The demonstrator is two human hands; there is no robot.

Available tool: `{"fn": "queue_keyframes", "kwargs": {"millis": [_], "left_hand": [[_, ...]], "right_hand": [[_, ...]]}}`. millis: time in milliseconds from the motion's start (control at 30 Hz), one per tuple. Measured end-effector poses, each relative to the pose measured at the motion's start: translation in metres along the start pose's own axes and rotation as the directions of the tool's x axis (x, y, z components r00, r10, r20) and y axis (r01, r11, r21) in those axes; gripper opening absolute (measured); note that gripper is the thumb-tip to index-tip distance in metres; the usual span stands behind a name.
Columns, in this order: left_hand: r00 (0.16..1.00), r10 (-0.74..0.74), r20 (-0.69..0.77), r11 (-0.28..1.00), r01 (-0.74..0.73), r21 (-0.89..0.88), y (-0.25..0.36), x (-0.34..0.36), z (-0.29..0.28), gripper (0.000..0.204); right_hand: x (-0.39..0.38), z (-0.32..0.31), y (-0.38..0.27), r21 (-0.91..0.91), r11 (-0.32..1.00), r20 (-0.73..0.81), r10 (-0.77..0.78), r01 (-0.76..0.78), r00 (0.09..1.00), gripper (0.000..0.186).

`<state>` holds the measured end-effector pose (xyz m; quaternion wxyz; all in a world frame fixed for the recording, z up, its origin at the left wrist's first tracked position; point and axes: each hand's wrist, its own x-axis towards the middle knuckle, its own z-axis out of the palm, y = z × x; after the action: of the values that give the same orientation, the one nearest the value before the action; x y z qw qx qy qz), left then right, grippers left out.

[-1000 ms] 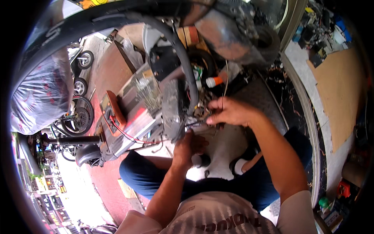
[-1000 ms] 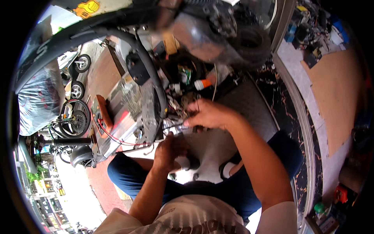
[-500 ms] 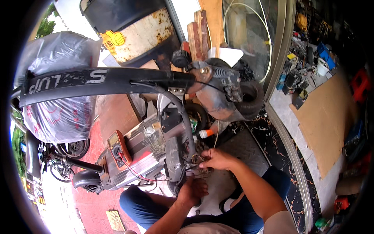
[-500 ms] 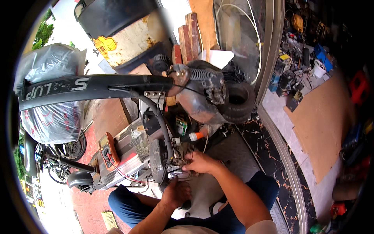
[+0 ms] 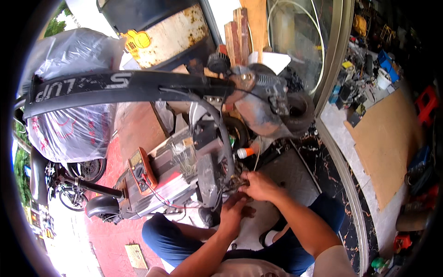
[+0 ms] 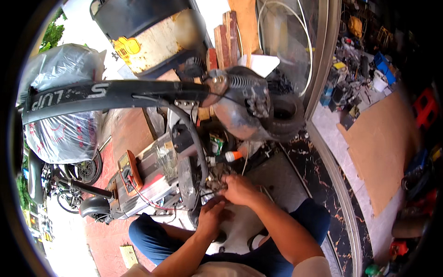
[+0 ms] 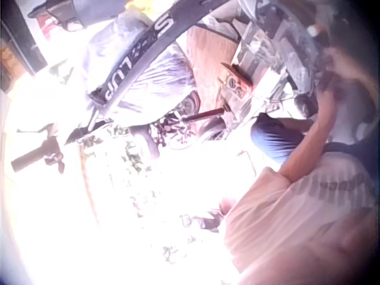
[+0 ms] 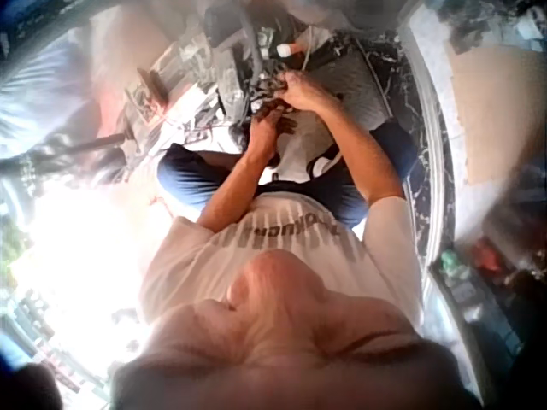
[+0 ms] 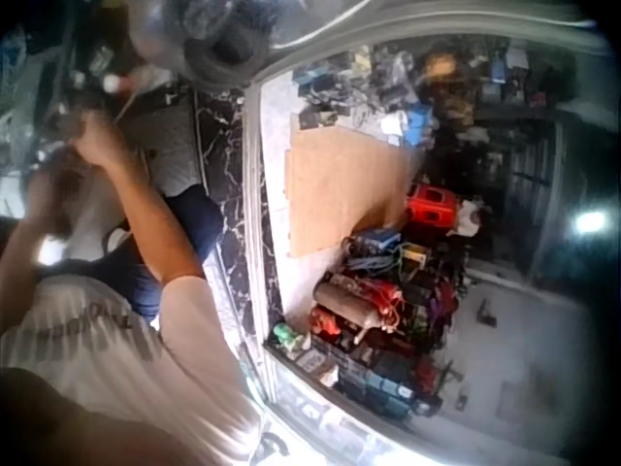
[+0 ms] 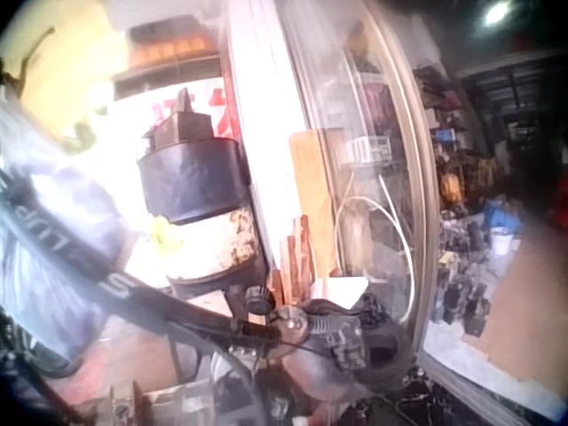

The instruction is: The person works on the internal wiring of an electric scooter, handling various wires and using a multimeter to test electrical connections.

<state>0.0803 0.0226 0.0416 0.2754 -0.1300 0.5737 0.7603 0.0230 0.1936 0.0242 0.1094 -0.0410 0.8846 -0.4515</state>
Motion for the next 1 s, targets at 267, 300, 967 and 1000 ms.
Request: {"fn": "queue_keyframes", "kwargs": {"millis": [267,300,967,1000], "left_hand": [[0.976,-0.188,0.108,0.961,0.206,-0.187,-0.004,0.041,-0.003,0.019],[0.972,-0.204,0.113,0.956,0.223,-0.191,-0.002,0.042,-0.006,0.019],[0.994,0.029,-0.106,0.914,-0.069,-0.400,0.020,0.043,-0.009,0.021],[0.995,0.019,-0.103,0.898,-0.062,-0.436,0.021,0.046,-0.006,0.020]], "right_hand": [[0.003,-0.014,0.023,0.182,0.983,-0.026,0.021,-0.016,0.999,0.019],[0.005,-0.019,0.026,0.219,0.976,-0.043,-0.005,0.014,0.999,0.017],[-0.012,-0.047,0.015,0.082,0.986,-0.129,-0.135,0.146,0.982,0.012],[-0.013,-0.051,0.011,0.163,0.981,-0.100,-0.086,0.101,0.991,0.013]]}}
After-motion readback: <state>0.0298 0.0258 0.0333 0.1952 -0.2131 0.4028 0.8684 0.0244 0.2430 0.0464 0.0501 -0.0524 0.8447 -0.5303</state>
